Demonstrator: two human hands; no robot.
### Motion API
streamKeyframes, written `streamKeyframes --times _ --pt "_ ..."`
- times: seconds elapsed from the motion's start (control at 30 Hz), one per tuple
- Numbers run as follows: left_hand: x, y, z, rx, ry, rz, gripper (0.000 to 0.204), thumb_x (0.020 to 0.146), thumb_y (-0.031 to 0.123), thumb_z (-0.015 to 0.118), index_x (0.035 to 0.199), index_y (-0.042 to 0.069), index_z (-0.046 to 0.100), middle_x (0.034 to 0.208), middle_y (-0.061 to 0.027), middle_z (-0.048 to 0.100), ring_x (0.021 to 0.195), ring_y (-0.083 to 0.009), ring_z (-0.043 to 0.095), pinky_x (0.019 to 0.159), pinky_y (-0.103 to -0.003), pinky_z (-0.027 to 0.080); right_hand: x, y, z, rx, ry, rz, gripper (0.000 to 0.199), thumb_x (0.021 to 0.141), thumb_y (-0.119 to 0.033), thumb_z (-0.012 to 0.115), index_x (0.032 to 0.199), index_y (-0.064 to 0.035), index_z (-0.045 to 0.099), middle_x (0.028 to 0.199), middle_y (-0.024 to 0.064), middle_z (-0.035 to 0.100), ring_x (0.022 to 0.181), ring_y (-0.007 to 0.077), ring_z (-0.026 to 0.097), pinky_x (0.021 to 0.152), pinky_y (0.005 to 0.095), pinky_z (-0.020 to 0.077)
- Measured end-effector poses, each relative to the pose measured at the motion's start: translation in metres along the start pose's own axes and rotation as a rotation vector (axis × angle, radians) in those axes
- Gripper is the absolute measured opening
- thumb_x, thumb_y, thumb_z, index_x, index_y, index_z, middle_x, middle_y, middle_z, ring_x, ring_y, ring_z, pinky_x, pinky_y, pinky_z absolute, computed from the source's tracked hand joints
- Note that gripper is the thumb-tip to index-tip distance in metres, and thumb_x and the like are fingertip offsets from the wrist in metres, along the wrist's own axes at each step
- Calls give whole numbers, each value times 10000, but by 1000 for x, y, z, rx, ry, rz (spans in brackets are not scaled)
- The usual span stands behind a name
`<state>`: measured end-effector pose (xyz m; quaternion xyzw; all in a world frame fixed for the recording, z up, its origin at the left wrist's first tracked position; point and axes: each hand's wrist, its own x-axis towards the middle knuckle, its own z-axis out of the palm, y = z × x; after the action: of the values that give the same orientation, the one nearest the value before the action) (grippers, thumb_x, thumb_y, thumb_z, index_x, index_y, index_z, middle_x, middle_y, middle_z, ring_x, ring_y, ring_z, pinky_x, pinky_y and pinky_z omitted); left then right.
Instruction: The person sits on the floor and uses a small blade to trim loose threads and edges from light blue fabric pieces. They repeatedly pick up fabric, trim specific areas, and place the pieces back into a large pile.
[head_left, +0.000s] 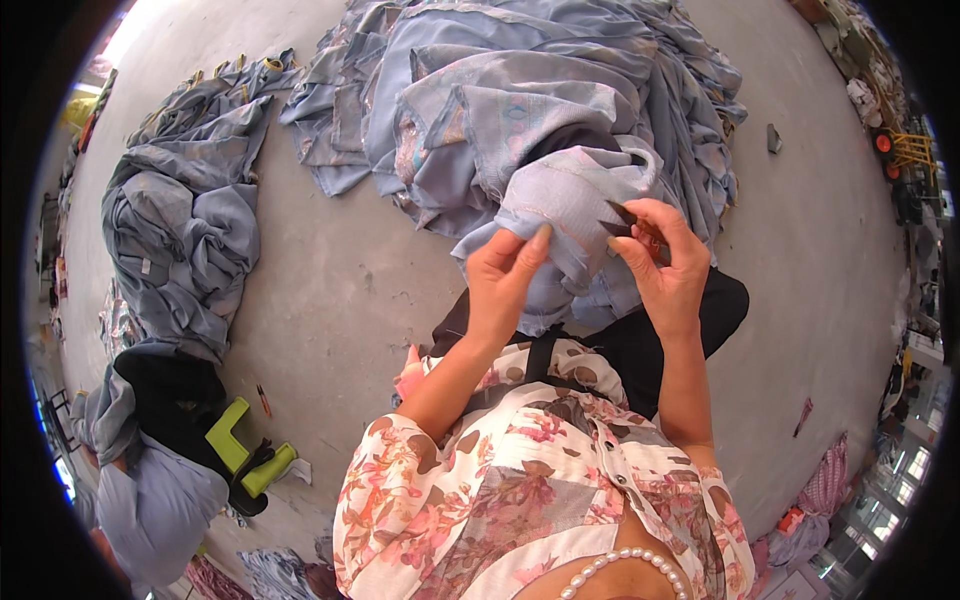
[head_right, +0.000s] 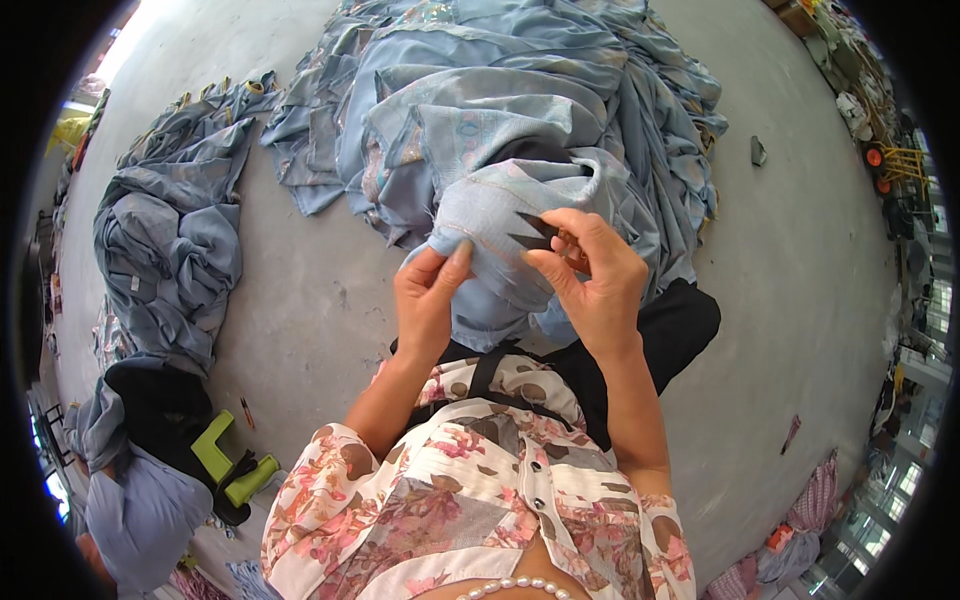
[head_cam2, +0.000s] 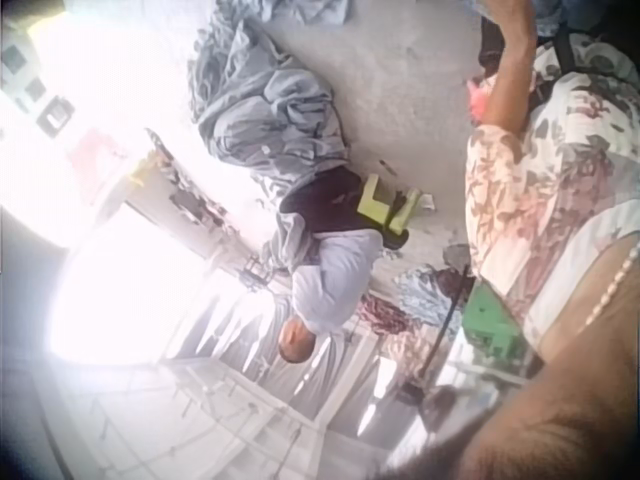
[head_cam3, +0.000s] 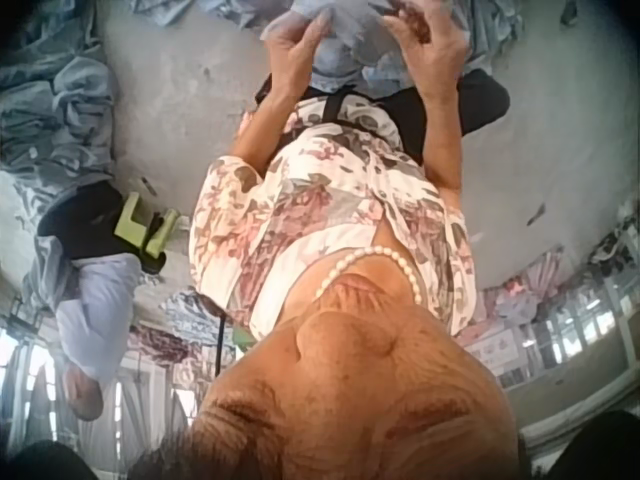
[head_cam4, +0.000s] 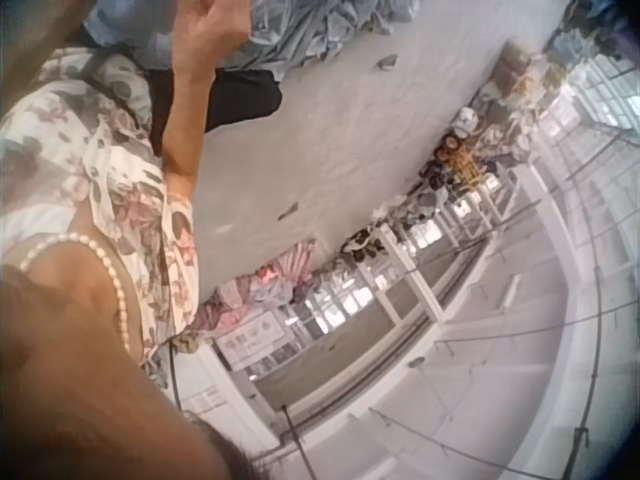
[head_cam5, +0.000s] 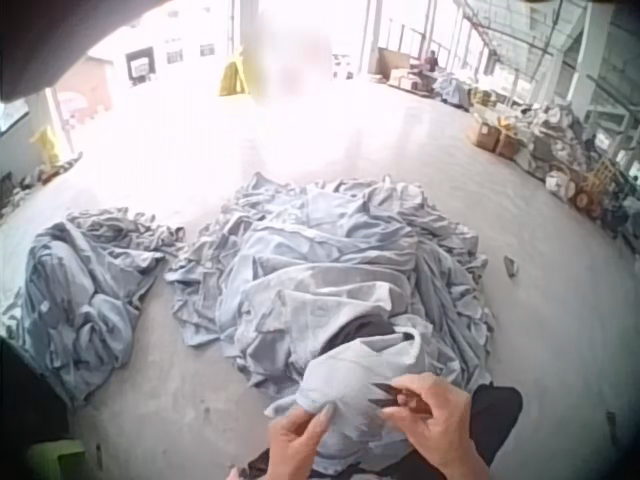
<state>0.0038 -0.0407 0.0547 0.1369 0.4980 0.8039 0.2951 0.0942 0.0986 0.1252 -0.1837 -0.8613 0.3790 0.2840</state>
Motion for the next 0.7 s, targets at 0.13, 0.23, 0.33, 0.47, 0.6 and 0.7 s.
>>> streamKeyframes --times 0.13,0.23,0.33,0.47,0.6,0.7 --pt "3 0 8 482 -32 349 191 860 21 624 1044 -23 654 1045 -97 645 912 -130 588 780 -241 447 -3 -4 2 -158 -124 -28 295 776 -123 726 1015 -29 581 711 41 583 586 127 574 535 245 501" --pt "5 -5 7 543 -39 438 201 823 -12 641 1023 -26 653 1075 -134 637 965 -194 611 808 -268 462 -6 -7 9 -131 -114 10 258 779 -137 720 961 -47 561 660 49 568 550 159 580 513 271 489" --pt "7 -9 4 631 -42 522 186 798 -34 649 984 -32 653 1070 -153 636 984 -239 621 819 -285 469 -4 -11 7 -247 -211 43 229 809 -124 703 966 -26 568 707 62 608 587 116 590 536 244 479" --pt "5 -14 2 676 -41 588 136 784 -41 654 920 -35 650 1062 -166 634 985 -277 623 828 -306 472 -4 -9 16 -281 -180 -5 236 790 -156 716 918 -41 554 675 70 595 558 169 595 510 277 467" --pt "7 -16 5 661 -70 631 133 745 -41 662 876 -29 643 1045 -176 631 995 -327 605 850 -359 463 -7 -6 23 -316 -108 -77 244 771 -172 721 890 -60 540 653 59 581 541 209 582 483 313 449" --pt "9 -16 8 664 -107 663 159 705 -42 669 861 -32 636 1032 -179 627 1000 -362 590 867 -396 454 -7 -3 24 -371 -75 -122 238 769 -175 723 876 -60 544 655 63 588 545 224 586 481 319 452"
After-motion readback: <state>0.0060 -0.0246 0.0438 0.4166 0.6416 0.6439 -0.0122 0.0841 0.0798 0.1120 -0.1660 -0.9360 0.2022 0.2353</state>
